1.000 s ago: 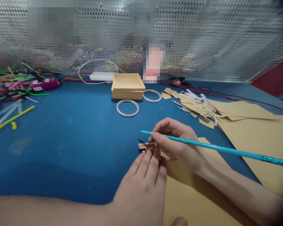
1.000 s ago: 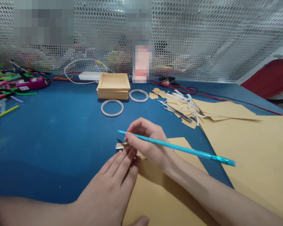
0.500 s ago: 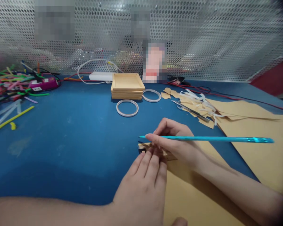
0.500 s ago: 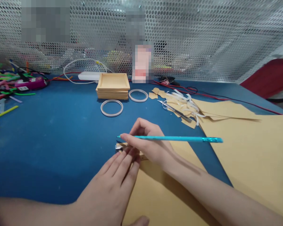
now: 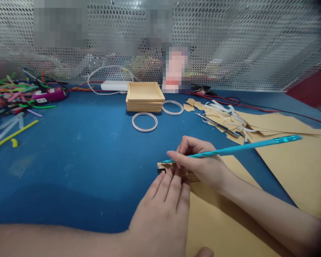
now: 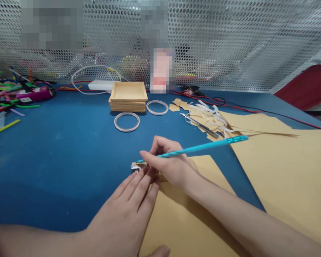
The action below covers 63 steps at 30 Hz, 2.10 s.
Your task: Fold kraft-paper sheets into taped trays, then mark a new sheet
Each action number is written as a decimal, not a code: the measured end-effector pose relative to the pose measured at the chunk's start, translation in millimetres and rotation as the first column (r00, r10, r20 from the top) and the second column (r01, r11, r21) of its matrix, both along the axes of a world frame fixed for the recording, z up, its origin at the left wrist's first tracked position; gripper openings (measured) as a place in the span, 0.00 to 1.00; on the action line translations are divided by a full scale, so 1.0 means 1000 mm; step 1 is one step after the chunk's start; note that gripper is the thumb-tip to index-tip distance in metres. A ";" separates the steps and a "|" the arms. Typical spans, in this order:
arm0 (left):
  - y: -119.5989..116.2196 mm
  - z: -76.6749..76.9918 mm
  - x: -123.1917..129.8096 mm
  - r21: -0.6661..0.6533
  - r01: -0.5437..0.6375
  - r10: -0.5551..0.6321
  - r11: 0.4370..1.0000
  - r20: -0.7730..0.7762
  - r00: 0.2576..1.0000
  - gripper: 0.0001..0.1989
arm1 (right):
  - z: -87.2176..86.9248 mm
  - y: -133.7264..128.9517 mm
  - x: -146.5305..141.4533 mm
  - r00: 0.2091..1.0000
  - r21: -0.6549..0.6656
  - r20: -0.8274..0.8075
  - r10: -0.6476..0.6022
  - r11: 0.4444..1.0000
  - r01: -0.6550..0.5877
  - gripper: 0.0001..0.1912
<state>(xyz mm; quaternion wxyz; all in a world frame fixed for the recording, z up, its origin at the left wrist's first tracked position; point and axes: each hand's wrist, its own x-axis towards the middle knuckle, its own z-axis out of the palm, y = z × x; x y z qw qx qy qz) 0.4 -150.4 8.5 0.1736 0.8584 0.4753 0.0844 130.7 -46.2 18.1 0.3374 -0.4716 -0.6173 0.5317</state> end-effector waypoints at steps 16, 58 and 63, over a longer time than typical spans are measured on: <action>0.000 0.001 -0.001 0.022 -0.006 0.006 1.000 -0.006 1.000 0.44 | -0.004 -0.002 0.002 1.000 0.003 -0.006 0.011 1.000 -0.011 0.19; -0.004 -0.001 -0.001 0.040 -0.015 0.015 0.999 0.011 1.000 0.43 | -0.006 0.001 0.003 0.992 0.110 0.121 -0.031 0.994 0.018 0.18; -0.003 -0.002 -0.001 0.060 -0.009 0.008 0.998 0.017 1.000 0.42 | -0.007 0.002 0.004 0.992 0.110 0.126 -0.024 0.994 0.010 0.18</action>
